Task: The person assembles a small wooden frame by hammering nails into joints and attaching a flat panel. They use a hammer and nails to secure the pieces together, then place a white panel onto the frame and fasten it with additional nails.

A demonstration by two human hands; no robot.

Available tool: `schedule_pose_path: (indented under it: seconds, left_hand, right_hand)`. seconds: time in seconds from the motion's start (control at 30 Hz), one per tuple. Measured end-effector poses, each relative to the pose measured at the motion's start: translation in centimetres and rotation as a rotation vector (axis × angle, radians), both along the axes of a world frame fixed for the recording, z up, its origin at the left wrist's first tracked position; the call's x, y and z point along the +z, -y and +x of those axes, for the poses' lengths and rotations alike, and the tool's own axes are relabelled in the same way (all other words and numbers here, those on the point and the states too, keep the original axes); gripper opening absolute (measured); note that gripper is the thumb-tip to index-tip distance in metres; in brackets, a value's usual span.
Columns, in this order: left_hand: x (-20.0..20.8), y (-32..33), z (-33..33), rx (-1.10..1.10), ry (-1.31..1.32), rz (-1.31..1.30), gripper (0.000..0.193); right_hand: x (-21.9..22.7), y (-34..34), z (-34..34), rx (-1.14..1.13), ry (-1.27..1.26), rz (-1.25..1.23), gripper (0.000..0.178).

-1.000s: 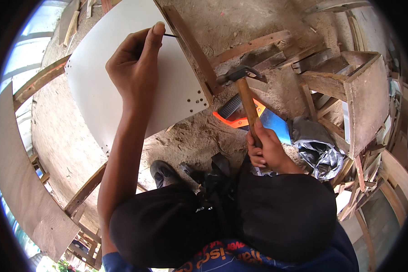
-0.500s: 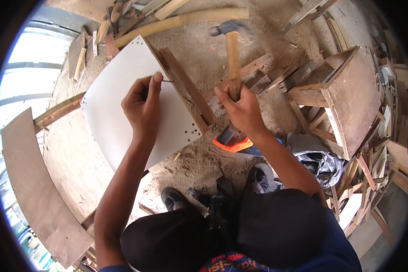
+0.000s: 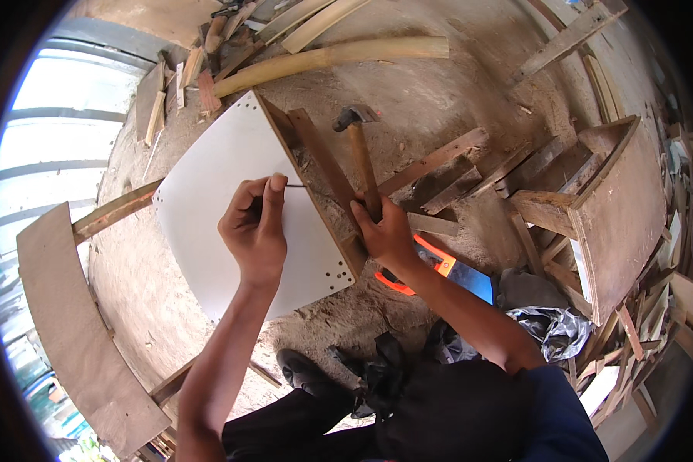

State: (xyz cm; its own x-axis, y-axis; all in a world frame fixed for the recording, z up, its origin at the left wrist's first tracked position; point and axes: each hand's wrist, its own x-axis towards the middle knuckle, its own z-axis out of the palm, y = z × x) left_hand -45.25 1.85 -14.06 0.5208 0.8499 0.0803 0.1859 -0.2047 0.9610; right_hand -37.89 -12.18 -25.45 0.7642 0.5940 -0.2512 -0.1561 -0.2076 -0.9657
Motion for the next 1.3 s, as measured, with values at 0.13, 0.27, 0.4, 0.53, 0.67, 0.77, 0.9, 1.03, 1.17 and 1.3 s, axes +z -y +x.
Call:
schedule_pose_path:
  seconds: [0.13,0.27,0.4,0.53,0.67,0.77,0.9,1.03,1.17,1.3]
  left_hand:
    - [-0.2,-0.1,-0.6,0.001,0.064,0.012,0.021]
    - [0.0,0.3,-0.2,0.090,0.181,0.043,0.015]
    - [-0.4,0.1,-1.0,0.018,0.091,0.077,0.012]
    - [-0.1,-0.2,-1.2,-0.022,0.088,0.110,0.010]
    - [0.4,-0.3,-1.2,-0.112,0.067,0.115,0.007]
    - [0.5,-0.5,-1.8,-0.191,-0.026,0.161,0.009]
    - [0.4,-0.7,-1.9,-0.296,0.041,0.122,0.010]
    - [0.3,-0.7,-2.0,-0.297,0.065,0.090,0.010]
    - [-0.2,-0.7,-1.6,-0.268,0.174,0.158,0.010]
    - [-0.2,-0.8,-1.7,-0.249,0.153,0.174,0.010]
  right_hand:
    - [-0.7,0.2,0.2,0.030,0.019,0.001,0.036]
    - [1.0,-0.8,2.1,-0.033,0.359,0.034,0.028]
    - [8.0,-2.9,4.4,0.071,0.238,0.210,0.022]
    - [12.8,-3.7,3.6,0.249,0.116,0.196,0.020]
    - [12.0,-3.4,2.2,0.296,0.064,0.203,0.019]
    - [11.8,-3.1,1.7,0.268,-0.050,0.223,0.018]
    - [13.2,-2.5,2.0,0.202,-0.268,0.256,0.018]
    - [11.3,-1.9,3.2,0.222,-0.283,0.306,0.025]
    - [8.7,-2.4,3.0,0.202,-0.169,0.242,0.039]
    - [7.7,-3.2,3.9,0.341,-0.164,0.025,0.052]
